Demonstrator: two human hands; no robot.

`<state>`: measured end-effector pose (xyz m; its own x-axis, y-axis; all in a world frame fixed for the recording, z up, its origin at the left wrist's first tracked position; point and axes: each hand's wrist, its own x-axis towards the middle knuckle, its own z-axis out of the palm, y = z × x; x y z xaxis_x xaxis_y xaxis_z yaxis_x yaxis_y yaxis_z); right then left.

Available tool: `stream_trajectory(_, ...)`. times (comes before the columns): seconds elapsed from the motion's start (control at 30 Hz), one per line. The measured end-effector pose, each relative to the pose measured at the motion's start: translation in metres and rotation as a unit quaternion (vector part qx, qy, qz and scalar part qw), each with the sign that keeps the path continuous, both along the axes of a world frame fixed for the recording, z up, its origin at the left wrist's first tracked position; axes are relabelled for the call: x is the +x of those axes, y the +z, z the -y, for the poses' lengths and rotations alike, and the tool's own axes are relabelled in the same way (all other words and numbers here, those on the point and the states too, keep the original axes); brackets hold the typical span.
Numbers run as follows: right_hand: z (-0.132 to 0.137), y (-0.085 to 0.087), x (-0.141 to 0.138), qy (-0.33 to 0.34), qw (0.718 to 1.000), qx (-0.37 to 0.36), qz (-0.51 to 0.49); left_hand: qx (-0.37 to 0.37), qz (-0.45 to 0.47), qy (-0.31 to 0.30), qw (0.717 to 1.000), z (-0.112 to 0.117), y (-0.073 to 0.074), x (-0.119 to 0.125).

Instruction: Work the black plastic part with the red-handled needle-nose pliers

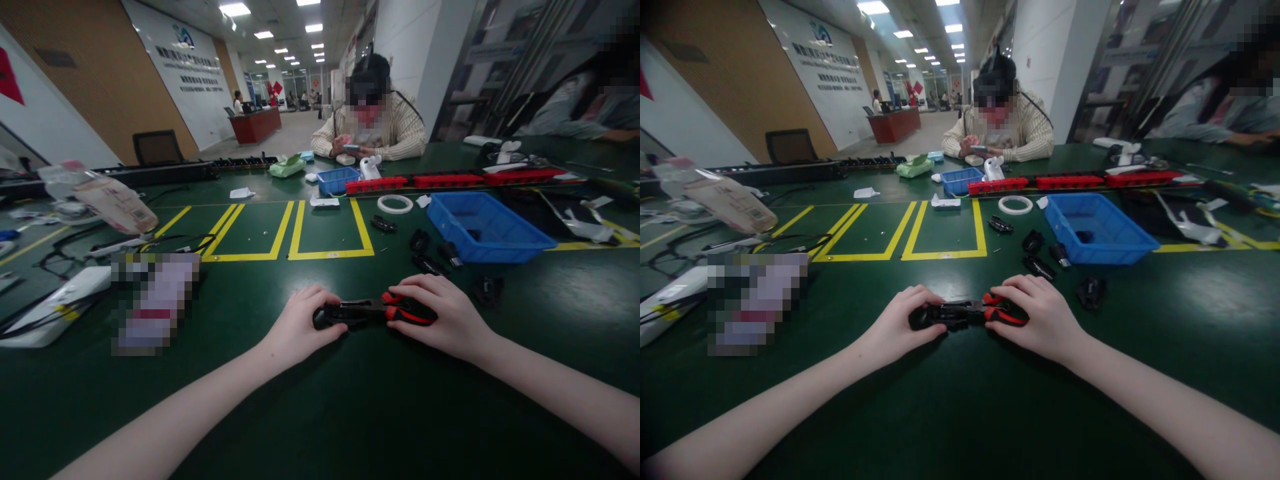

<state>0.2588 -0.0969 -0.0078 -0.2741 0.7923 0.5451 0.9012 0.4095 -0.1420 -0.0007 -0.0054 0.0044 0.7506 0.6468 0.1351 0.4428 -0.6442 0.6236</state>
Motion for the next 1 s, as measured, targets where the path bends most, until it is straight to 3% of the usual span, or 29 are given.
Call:
stream_trajectory(0.77,-0.0004,0.0018,0.0029,0.015,1.0,0.01,0.022,0.018,-0.009,-0.023,1.0,-0.0002,0.0015,-0.0018)
stream_trajectory(1.0,-0.0011,0.0015,0.0064,0.011,0.999,0.02,0.03,0.006,0.037,-0.013,0.999,-0.0001,-0.0008,-0.0021)
